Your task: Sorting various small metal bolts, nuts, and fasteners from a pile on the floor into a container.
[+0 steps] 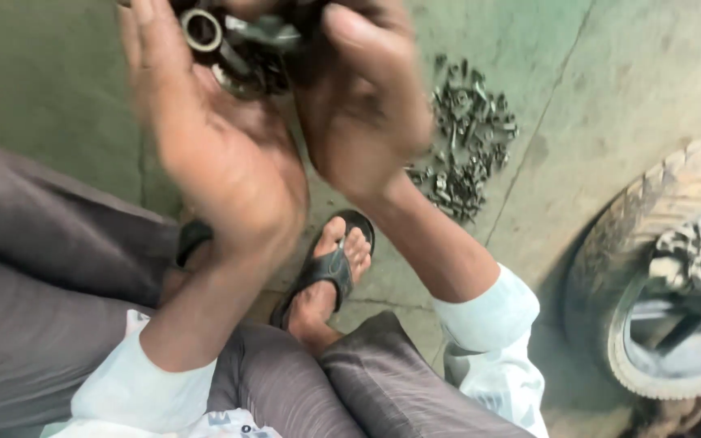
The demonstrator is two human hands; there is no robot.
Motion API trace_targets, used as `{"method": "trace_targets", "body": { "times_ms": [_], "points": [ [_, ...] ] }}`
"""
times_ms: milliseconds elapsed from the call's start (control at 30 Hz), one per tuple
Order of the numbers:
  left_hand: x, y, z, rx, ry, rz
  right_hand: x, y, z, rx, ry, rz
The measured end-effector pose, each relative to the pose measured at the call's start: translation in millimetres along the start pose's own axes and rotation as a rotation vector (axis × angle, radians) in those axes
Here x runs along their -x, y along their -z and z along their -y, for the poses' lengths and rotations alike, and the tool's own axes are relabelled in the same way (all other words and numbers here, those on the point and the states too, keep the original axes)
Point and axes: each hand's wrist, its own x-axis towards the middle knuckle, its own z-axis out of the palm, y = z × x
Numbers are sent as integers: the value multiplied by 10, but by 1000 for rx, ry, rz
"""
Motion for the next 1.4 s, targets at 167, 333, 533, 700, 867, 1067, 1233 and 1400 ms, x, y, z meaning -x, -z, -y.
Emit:
{"method": "trace_targets", "body": {
  "times_ms": [167,333,533,700,867,1067,1233,1400],
  "points": [
    [-176,348,35,-353,-20,142,-207,-24,-60,320,82,133],
    [8,319,189,-509,-109,373,253,294,321,543,319,-66],
    [309,248,354,-725,-159,747,1721,1557,626,943,440,-787],
    [398,472,750,-1008,-212,1127,2888,1890,480,1555,-16,-1214],
    [475,1060,1283,-1672,-106,1614,2743,1568,134,1733,-246,-934],
    [759,1465,1453,-1806,-261,1697,2541,1607,-9,2072,-129,-746],
    [781,1501,1542,-1850,-298,1647,2605,1817,63,1911,-198,-807],
    [788,1441,1590,-1893,-294,1630,3004,2097,190,1619,-245,-959]
  ]
}}
